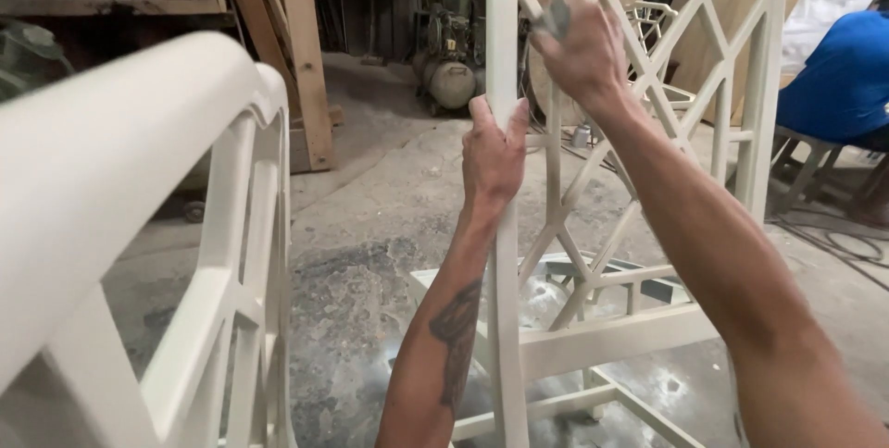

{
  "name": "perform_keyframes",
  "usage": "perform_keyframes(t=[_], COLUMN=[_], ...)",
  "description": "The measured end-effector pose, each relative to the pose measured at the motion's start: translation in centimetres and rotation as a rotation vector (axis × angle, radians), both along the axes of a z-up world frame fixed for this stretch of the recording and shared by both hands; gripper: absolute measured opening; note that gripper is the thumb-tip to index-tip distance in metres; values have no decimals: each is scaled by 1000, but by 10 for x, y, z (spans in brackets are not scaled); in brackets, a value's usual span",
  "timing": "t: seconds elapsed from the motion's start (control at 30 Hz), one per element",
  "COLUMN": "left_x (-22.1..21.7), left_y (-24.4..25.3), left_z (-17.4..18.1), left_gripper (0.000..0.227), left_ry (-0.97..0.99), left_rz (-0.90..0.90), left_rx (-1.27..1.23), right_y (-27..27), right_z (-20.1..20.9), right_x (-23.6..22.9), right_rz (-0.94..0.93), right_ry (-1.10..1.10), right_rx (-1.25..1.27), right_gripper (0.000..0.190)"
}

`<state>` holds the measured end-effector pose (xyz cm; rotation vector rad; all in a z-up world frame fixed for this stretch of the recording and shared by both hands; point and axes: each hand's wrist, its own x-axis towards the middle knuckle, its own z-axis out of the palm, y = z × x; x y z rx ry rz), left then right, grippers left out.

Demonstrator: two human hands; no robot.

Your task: Sanding the lattice back of a white wooden chair frame using a hand sanding block to prepare it for finishing.

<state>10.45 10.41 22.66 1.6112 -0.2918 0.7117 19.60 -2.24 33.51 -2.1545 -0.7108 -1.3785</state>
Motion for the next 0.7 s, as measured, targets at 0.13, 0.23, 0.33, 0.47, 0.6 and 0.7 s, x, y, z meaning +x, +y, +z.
perform_keyframes(t=[0.13,0.23,0.33,0.47,0.6,0.7], left_x=[-4,2,0,-1,-3,-2], left_y=[-3,-3,-4,-4,-3,-7], left_z=[-1,-4,-2,-6,-2,-3], left_gripper=[43,47,50,46,40,39], left_ry=[-20,-81,-58,-72,-31,-36], left_rz=[1,2,-30,-17,-17,-2], left_rx=[-2,-6,-9,-7,-8,-5], right_y=[-1,23,20,2,-14,-10], right_z=[9,43,56,43,29,24], right_x=[-1,-16,-26,-16,-25,-41], right_rz=[-37,101,-37,88,323,205], right_ry=[212,265,446,421,64,102], right_rx=[-24,17,46,92,233,-6], right_gripper=[43,34,9,23,33,21])
